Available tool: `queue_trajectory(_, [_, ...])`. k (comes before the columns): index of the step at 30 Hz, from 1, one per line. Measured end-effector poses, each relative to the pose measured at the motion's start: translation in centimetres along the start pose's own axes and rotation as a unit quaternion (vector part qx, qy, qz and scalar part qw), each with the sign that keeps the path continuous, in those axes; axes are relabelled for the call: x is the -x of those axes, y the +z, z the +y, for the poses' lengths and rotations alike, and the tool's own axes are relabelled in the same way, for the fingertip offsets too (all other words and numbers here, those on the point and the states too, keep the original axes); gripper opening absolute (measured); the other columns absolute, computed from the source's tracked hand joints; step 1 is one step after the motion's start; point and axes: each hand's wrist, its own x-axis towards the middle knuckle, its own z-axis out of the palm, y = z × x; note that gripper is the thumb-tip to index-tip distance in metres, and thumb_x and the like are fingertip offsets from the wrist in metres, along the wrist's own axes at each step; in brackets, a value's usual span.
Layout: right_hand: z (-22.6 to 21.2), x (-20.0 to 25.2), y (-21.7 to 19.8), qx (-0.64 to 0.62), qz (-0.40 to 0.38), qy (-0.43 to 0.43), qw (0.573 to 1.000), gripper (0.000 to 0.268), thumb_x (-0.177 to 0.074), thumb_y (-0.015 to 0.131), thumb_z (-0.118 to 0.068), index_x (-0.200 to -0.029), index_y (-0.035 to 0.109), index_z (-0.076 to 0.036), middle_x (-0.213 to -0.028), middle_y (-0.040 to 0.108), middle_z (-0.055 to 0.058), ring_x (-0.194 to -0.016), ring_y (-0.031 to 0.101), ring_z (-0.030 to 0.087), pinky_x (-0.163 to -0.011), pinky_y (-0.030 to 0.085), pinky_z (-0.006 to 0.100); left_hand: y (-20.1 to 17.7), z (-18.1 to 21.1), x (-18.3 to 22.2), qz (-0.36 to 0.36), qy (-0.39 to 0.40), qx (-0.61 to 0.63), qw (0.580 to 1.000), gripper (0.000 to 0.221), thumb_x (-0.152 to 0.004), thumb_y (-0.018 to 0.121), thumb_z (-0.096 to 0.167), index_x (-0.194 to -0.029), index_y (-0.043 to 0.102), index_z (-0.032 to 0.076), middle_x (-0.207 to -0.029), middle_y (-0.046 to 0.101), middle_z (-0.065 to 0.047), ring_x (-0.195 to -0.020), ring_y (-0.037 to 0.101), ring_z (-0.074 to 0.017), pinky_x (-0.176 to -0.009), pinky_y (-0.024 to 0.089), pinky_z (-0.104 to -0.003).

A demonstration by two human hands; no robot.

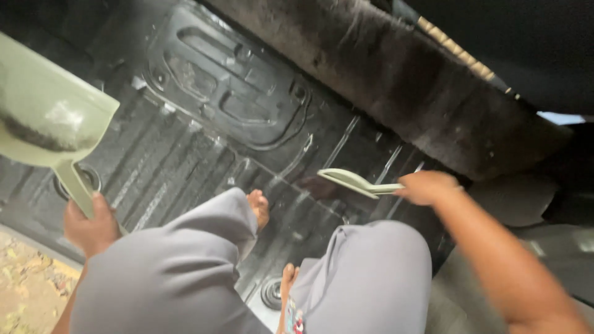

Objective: Sweeping the interior floor of a vehicle using a hand brush and a dustpan to collect dirt and debris.

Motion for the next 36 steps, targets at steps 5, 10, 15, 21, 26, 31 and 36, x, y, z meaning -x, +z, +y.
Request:
queue_trajectory(5, [1.9, 3.4, -3.9, -0.116, 0.035, -0.001, 0.993, 0.046, -0.099, 0.046, -0.061, -0.117, 0.069, -0.025, -0.113, 0.075, 0.005, -0.103, 0.070, 0.027, -0.086, 0.052, 0.042, -1.4, 2.7, 0.1, -0.028, -0.026, 0.012, 0.999, 0.028, -0.115, 0.068, 0.024, -0.118, 0.072, -0.004, -0.098, 0.068, -0.018, -0.088, 0.065, -0.0336, -0.070, 0.048, -0.049])
queue_trajectory(10, [-1.9, 0.6, -3.7, -0.238, 0.126, 0.048, 0.962, 0.053, -0.104, 0.039, -0.059, -0.104, 0.063, -0.011, -0.115, 0.072, 0.020, -0.105, 0.067, 0.044, -0.080, 0.050, 0.052, -0.1, 3.0, 0.1, -0.007, -0.017, 0.014, 1.000, 0.027, -0.117, 0.068, 0.025, -0.114, 0.072, -0.001, -0.095, 0.067, -0.014, -0.086, 0.066, -0.0317, -0.068, 0.049, -0.048])
queue_trajectory(15, [0.1, 0.4, 2.5, -0.027, 0.063, -0.014, 0.998, 0.047, -0.103, 0.041, -0.062, -0.114, 0.059, -0.020, -0.113, 0.074, 0.011, -0.103, 0.073, 0.038, -0.073, 0.055, 0.051, 0.7, 2.7, -0.3, 0.013, 0.020, -0.002, 1.000, 0.027, -0.117, 0.072, 0.023, -0.118, 0.073, -0.004, -0.098, 0.070, -0.017, -0.087, 0.068, -0.0322, -0.066, 0.051, -0.046])
queue_trajectory(21, [2.7, 1.4, 1.7, -0.031, 0.251, 0.108, 0.961, 0.025, -0.098, 0.040, -0.012, -0.118, 0.054, -0.012, -0.101, 0.072, 0.013, -0.085, 0.076, 0.042, -0.061, 0.058, 0.055, -0.4, 1.5, -0.1, 0.009, 0.064, -0.014, 0.998, 0.025, -0.121, 0.077, 0.018, -0.117, 0.073, -0.006, -0.096, 0.067, -0.018, -0.084, 0.065, -0.0304, -0.066, 0.049, -0.044])
queue_trajectory(26, [-2.7, -3.6, 4.3, -0.071, 0.219, 0.102, 0.968, 0.023, -0.102, 0.042, -0.020, -0.119, 0.055, -0.012, -0.099, 0.078, 0.013, -0.083, 0.078, 0.038, -0.068, 0.061, 0.052, -0.7, 1.3, 0.2, 0.035, 0.068, -0.027, 0.997, 0.022, -0.120, 0.077, 0.016, -0.118, 0.076, -0.007, -0.095, 0.068, -0.017, -0.082, 0.067, -0.0305, -0.066, 0.050, -0.043])
queue_trajectory(31, [-3.0, 3.9, 4.1, -0.133, 0.020, 0.021, 0.991, 0.020, -0.101, 0.041, -0.028, -0.114, 0.049, -0.014, -0.096, 0.070, 0.014, -0.082, 0.068, 0.035, -0.066, 0.052, 0.049, -1.2, 0.3, 0.1, 0.029, 0.089, -0.027, 0.995, 0.021, -0.121, 0.077, 0.012, -0.117, 0.075, -0.009, -0.095, 0.068, -0.020, -0.084, 0.067, -0.0330, -0.068, 0.050, -0.045])
queue_trajectory(36, [3.2, 3.1, 7.7, -0.179, 0.194, 0.147, 0.953, 0.027, -0.107, 0.038, -0.035, -0.113, 0.049, -0.011, -0.087, 0.074, 0.017, -0.072, 0.071, 0.046, -0.057, 0.050, 0.059, -1.6, 2.4, -0.1, 0.033, 0.106, -0.036, 0.993, 0.026, -0.118, 0.079, 0.009, -0.123, 0.078, -0.016, -0.101, 0.074, -0.024, -0.087, 0.072, -0.0347, -0.062, 0.054, -0.045])
